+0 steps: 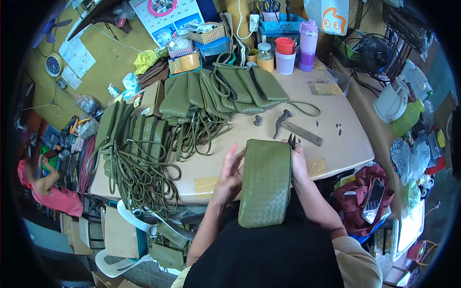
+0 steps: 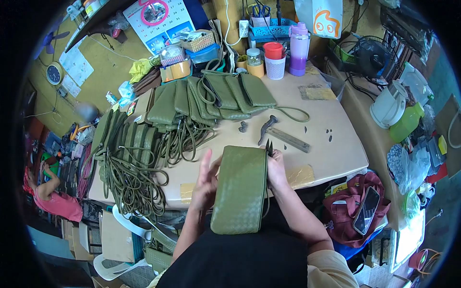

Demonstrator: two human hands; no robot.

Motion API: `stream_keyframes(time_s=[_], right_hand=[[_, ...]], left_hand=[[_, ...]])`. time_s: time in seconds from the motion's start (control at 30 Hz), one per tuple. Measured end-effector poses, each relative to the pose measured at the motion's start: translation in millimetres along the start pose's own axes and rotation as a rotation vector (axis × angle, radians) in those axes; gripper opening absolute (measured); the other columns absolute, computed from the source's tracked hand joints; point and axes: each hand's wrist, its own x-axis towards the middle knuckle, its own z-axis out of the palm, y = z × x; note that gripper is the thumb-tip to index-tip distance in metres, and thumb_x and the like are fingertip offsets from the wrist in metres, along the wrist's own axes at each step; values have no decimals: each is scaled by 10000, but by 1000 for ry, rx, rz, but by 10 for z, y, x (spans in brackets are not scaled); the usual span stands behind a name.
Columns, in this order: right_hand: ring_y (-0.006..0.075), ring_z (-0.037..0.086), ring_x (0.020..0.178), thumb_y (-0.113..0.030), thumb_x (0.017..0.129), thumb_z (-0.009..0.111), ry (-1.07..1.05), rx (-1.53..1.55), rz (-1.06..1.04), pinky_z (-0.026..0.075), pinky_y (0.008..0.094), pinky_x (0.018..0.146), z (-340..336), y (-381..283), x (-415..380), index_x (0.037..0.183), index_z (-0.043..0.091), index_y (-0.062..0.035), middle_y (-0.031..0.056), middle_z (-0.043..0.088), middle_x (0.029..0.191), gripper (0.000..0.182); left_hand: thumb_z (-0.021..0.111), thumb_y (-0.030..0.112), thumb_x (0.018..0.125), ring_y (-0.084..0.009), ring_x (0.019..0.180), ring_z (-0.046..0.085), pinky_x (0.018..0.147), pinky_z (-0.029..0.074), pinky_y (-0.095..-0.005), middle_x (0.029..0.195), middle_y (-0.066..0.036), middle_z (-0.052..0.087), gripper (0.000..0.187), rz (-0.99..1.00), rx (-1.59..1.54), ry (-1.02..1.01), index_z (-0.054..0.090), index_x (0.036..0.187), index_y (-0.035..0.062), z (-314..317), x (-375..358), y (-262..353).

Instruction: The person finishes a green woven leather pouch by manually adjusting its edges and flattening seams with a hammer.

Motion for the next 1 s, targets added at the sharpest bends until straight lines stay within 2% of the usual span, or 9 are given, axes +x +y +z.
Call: stream_keyframes(time_s=[0.03,0.07,0.13,0.17,0.2,0.3,0.47,0.63,1.0], right_hand=[[104,603,594,-80,849,578,117,84,124,472,228,517,58,26,-7,822,661,-6,76,652,736,114],[109,606,577,-107,844,588,234,173,245,475,241,498,96,57,-7,832,654,5,87,649,722,131],[126,620,584,-130,855,593,217,198,375,498,255,515,80,225,-36,891,650,21,95,654,722,166],[128,617,586,-134,858,602,173,222,378,503,253,522,73,413,-54,898,650,20,96,656,736,167],[129,614,588,-139,860,611,126,244,384,507,251,528,53,633,-72,904,650,19,97,658,750,168],[100,569,572,-147,863,649,-19,210,200,455,242,489,157,318,-238,962,633,4,53,630,769,181],[8,380,490,-206,840,736,-80,239,113,242,190,422,-152,64,-222,1023,609,-13,19,613,873,294],[94,590,754,-106,781,794,-39,104,-187,485,246,764,270,-230,-304,947,630,-13,3,646,826,251],[63,554,780,-151,809,781,-99,74,-135,462,237,720,328,-232,-297,969,641,-17,-12,644,873,251]], left_hand=[[638,-7,795,-342,1448,188,1154,188,-433,1583,-185,42,802,44,499,-87,300,1492,201,-101,-41,-31],[638,-7,795,-342,1448,188,1154,188,-433,1583,-185,42,802,43,503,-94,300,1492,201,-114,-61,-55],[699,20,737,-354,1469,84,1171,96,-425,1573,-201,113,707,529,1127,-203,472,1397,134,175,-111,72],[772,78,686,-363,1353,393,1106,300,-423,1395,-246,446,527,691,1330,-118,628,1192,45,208,-106,108],[772,78,686,-363,1353,393,1106,300,-423,1395,-246,446,527,689,1330,-110,628,1192,45,132,-137,60],[797,78,745,-193,703,665,675,524,-293,798,-107,688,280,616,1121,319,626,949,-11,192,-121,132],[782,83,786,-100,740,628,663,504,-261,847,-77,698,247,525,916,414,615,941,-11,122,-87,105],[802,129,770,-121,697,607,641,494,-282,792,-84,657,277,361,1110,330,601,903,-6,138,-117,-37],[567,165,951,-216,998,577,902,437,-317,1087,-150,615,289,575,787,212,639,1130,-51,-63,-76,84]])
